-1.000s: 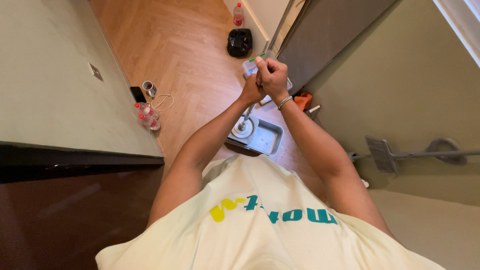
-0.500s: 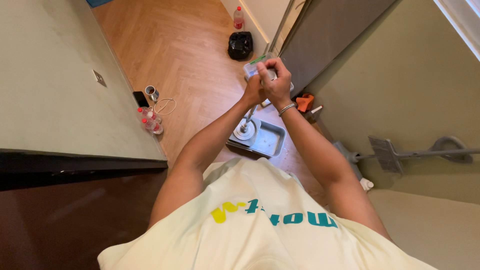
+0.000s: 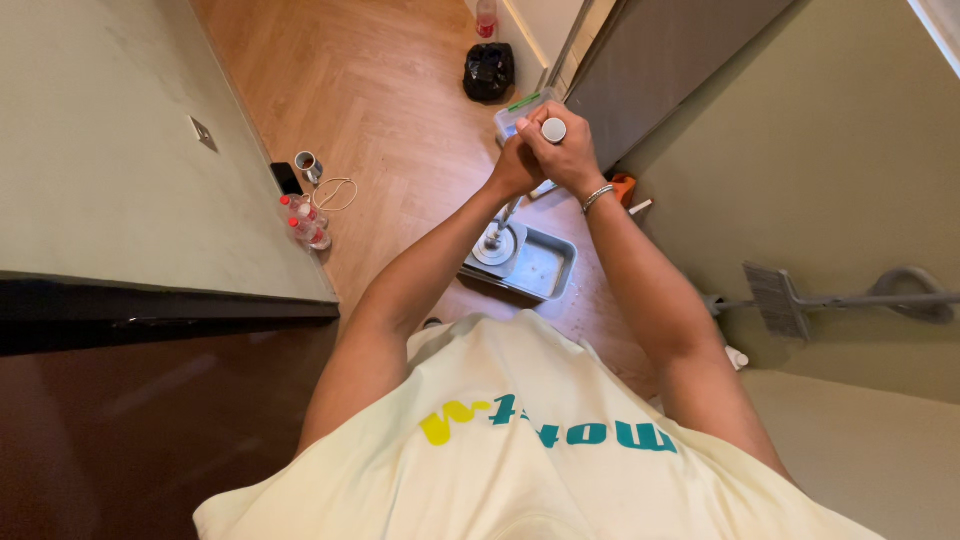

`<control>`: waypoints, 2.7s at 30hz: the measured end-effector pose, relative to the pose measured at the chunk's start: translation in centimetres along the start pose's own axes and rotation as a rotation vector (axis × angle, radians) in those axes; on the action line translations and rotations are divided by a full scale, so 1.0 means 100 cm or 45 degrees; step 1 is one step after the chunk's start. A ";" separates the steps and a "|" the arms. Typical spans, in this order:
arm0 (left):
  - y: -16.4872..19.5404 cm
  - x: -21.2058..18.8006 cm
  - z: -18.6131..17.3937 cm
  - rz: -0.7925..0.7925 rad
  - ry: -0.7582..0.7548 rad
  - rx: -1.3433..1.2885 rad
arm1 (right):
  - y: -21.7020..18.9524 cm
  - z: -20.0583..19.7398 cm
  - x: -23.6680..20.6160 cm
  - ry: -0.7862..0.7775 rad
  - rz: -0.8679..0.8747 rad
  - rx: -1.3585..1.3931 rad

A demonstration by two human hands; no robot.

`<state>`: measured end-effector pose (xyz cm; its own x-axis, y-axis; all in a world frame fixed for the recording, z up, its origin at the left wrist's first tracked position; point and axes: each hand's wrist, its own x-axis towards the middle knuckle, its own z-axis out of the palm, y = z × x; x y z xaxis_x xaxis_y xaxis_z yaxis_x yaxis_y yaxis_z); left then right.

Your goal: The person assembles a spin mop by attaching the mop head to the handle and securing it with a locking mechanism. They then move to a different area and begin mopping the wooden floor.

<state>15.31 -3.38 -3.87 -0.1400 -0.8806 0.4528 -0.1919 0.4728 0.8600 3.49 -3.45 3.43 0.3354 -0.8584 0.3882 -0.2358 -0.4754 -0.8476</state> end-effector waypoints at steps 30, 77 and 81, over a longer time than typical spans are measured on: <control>-0.004 -0.002 -0.007 -0.333 -0.161 -0.278 | -0.017 -0.008 0.015 -0.252 0.191 0.712; -0.010 -0.025 -0.009 -0.237 0.011 -0.049 | 0.008 0.034 -0.008 0.020 0.147 0.318; -0.010 -0.027 -0.007 -0.251 0.004 -0.022 | 0.011 0.034 -0.011 0.011 0.153 0.326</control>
<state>16.56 -1.49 -5.80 -0.0984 -0.9560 0.2762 -0.1986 0.2909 0.9359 5.95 -2.40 0.91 0.3108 -0.9079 0.2812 -0.0353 -0.3067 -0.9511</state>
